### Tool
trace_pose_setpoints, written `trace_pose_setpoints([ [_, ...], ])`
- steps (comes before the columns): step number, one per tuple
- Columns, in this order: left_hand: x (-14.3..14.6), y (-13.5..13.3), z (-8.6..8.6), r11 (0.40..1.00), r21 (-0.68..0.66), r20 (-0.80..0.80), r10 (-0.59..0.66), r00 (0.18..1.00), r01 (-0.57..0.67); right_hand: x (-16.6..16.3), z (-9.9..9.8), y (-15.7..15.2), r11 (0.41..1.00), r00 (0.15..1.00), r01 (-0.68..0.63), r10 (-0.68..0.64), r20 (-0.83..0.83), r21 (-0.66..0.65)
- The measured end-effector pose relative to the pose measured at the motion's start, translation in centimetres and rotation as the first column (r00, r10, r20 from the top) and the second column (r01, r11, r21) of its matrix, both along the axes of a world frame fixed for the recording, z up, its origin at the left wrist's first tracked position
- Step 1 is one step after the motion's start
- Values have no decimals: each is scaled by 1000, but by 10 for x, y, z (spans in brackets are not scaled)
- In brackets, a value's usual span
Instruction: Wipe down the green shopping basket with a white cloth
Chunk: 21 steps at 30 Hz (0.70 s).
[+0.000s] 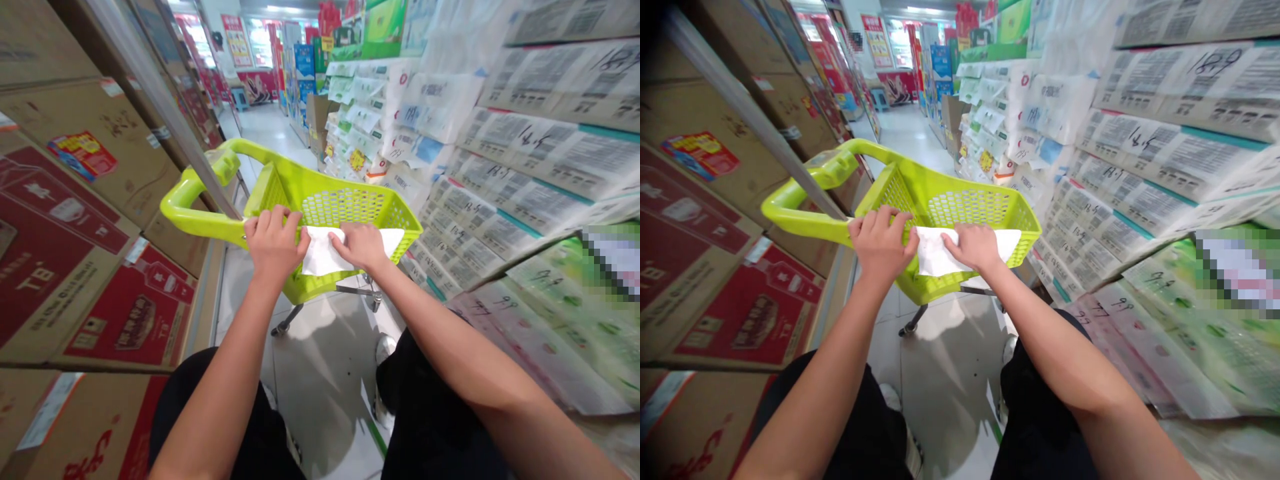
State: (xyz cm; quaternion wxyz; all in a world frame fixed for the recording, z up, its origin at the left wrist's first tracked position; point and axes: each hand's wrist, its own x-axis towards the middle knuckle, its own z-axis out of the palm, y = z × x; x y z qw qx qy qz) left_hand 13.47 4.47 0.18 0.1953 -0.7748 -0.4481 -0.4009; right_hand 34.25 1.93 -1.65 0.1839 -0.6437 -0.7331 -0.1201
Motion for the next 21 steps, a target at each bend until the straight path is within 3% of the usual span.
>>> trace_pose_setpoints([
  [5,13,-3,0,998,-8,77,58,995,-57,-30,-8,-5,988,998,-44,49,-27,146],
  [9,17,-3,-3,995,-29,101,93,991,-91,-42,-3,-6,986,992,-119,123,-32,117],
  [15,15,-11,0,994,-48,96,101,990,-97,-25,3,-10,988,988,-154,155,-25,35],
  [21,10,-16,1,994,-11,69,113,991,-112,14,-6,-14,999,999,-34,34,14,3],
])
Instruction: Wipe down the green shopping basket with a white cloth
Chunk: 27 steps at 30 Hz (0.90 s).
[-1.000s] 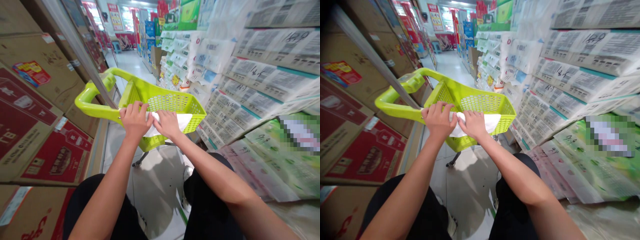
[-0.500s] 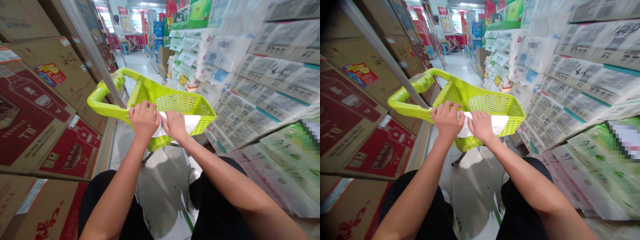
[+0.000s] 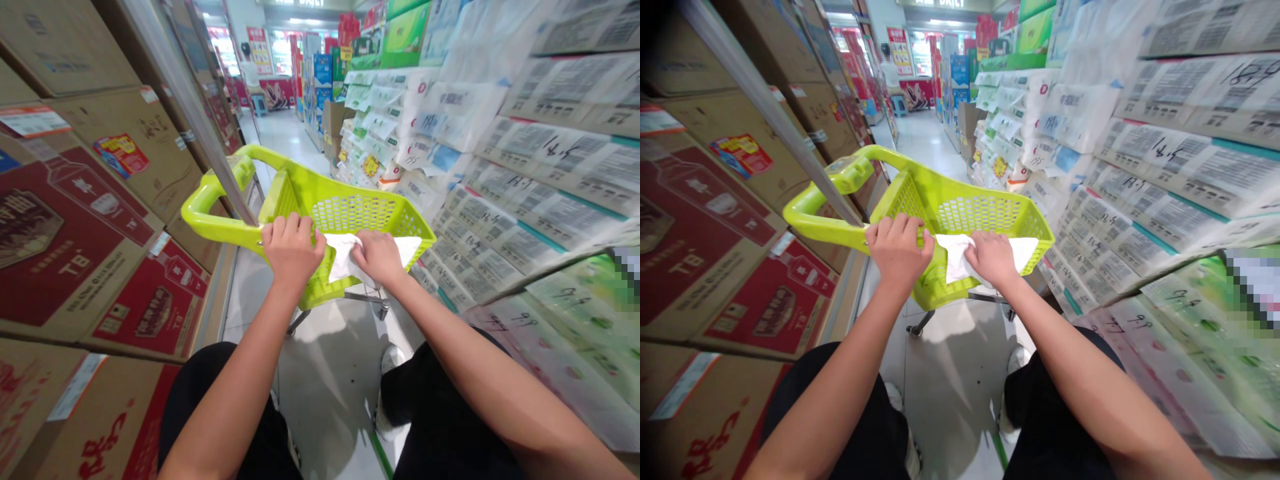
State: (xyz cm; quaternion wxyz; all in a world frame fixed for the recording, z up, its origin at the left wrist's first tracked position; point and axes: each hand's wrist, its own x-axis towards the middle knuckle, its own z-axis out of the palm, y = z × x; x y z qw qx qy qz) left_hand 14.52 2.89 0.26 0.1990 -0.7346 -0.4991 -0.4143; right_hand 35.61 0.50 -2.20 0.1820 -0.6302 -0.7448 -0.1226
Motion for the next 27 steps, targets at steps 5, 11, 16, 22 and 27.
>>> trace_pose_setpoints([
  [5,4,-3,2,999,-35,-2,-1,1000,1,5,0,0,998,997,68,-68,-26,9],
  [11,17,-8,3,998,-57,-20,-37,999,36,-48,14,-2,997,988,-58,63,-141,43],
  [16,21,-10,2,999,-36,-97,-41,994,38,-54,20,6,994,984,-105,110,-141,41],
  [22,16,-7,2,998,-32,-121,-64,991,60,-26,14,15,998,996,-63,64,-64,9],
  [27,11,-1,0,999,-14,-130,-42,991,40,15,3,19,1000,1000,17,-17,-21,1],
])
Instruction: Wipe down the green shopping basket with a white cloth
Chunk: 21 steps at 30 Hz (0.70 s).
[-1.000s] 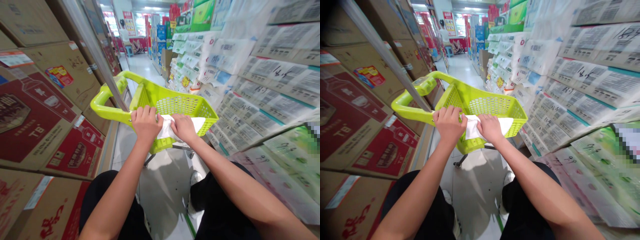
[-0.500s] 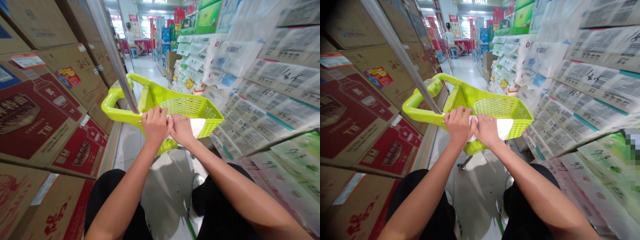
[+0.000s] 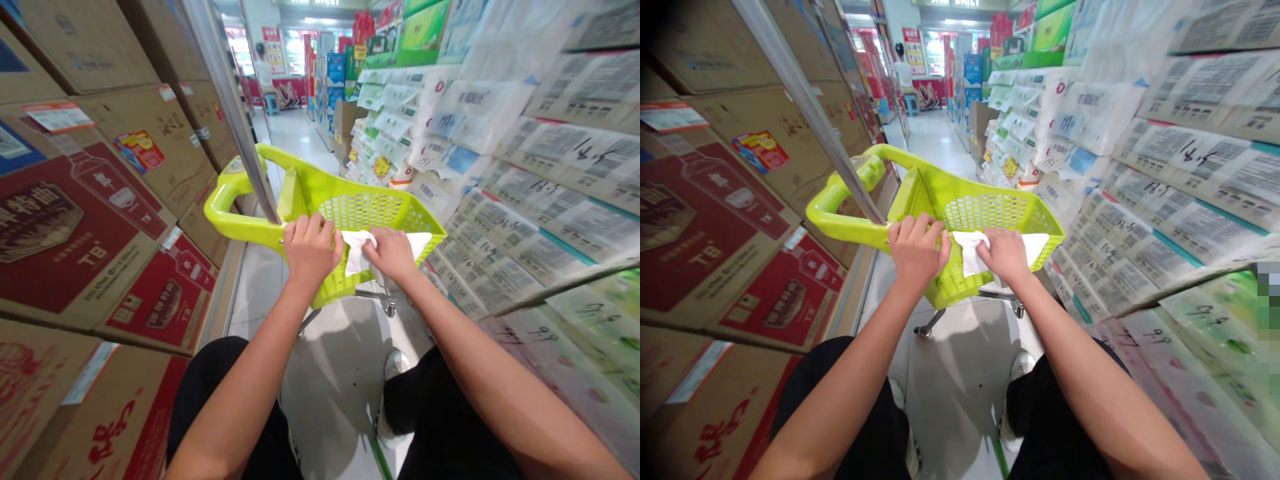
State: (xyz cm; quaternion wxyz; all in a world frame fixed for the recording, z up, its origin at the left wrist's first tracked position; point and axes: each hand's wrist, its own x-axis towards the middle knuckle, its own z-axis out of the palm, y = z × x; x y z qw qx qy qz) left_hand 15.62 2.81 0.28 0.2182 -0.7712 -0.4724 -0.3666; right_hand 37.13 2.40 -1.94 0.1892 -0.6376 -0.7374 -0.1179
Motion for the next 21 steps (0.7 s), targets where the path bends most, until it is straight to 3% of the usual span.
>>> trace_pose_setpoints([
  [3,1,2,0,1000,-16,31,10,999,-10,17,-4,1,998,998,55,-55,2,-16],
  [6,7,0,1,999,-47,125,15,992,-10,3,-2,-3,997,996,80,-81,-44,-10],
  [13,13,-4,3,997,-64,89,-28,996,34,-68,11,-12,985,979,-162,168,-112,64],
  [18,2,0,3,999,-46,29,-13,1000,15,-49,16,-8,966,962,-257,256,-90,5],
  [21,-4,3,3,1000,-25,40,7,999,-6,-23,13,-2,973,969,-226,220,-111,-49],
])
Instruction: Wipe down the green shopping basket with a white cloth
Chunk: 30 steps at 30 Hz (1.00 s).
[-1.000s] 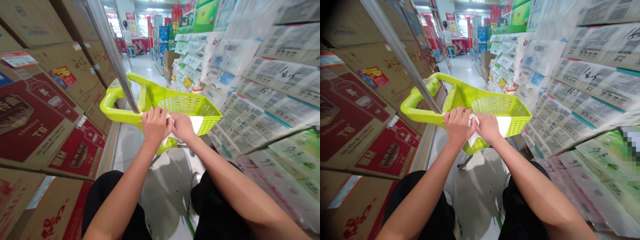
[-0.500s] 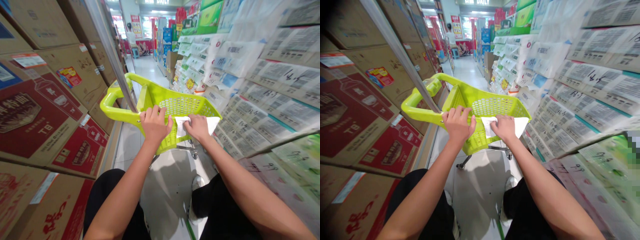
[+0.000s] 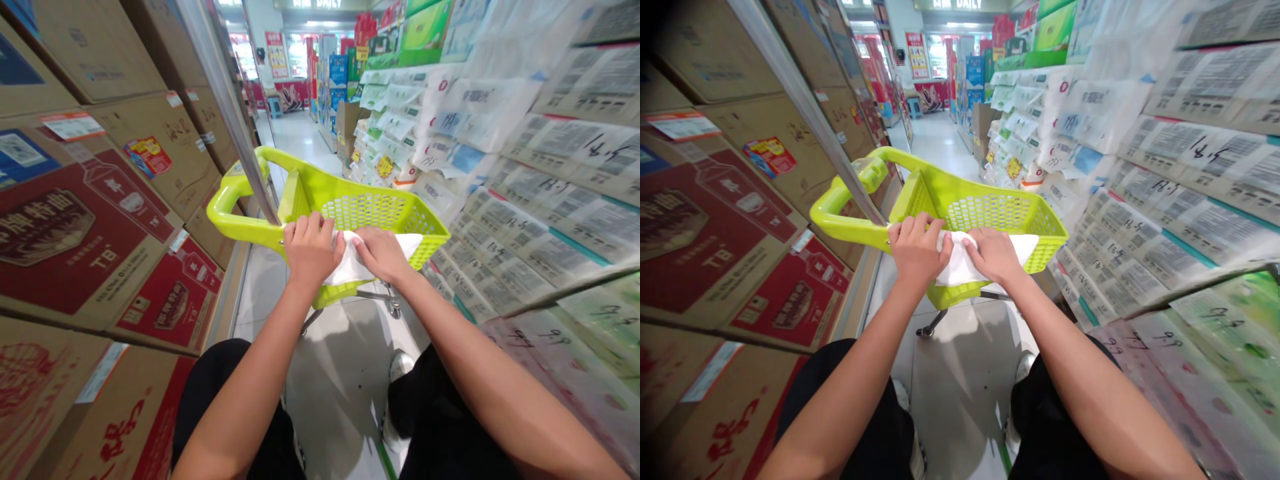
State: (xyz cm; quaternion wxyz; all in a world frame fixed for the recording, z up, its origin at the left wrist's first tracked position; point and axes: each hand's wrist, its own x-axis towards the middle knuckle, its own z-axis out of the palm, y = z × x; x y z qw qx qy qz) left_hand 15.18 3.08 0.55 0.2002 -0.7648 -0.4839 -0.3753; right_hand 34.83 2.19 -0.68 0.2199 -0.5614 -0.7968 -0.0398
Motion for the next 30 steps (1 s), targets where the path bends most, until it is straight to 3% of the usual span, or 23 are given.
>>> trace_pose_setpoints([
  [4,-5,0,0,1000,-16,34,12,999,-12,35,-9,5,988,989,143,-142,29,-53],
  [8,-4,-2,-1,1000,12,47,27,999,-27,46,-13,3,985,986,162,-160,39,-53],
  [14,4,-5,-1,997,60,39,41,998,-43,5,0,-10,988,988,150,-151,-27,-31],
  [18,6,-7,-2,999,47,-2,6,1000,-6,-23,10,-12,996,999,-21,24,-27,92],
  [21,4,-7,-2,999,44,-21,-7,1000,8,-23,14,-7,985,998,-64,63,8,160],
  [26,1,-6,-2,999,52,-26,-7,1000,9,-6,14,-4,990,984,121,-109,139,-78],
  [30,0,-4,-3,998,58,-19,-7,1000,8,10,9,-8,974,957,214,-193,219,-76],
])
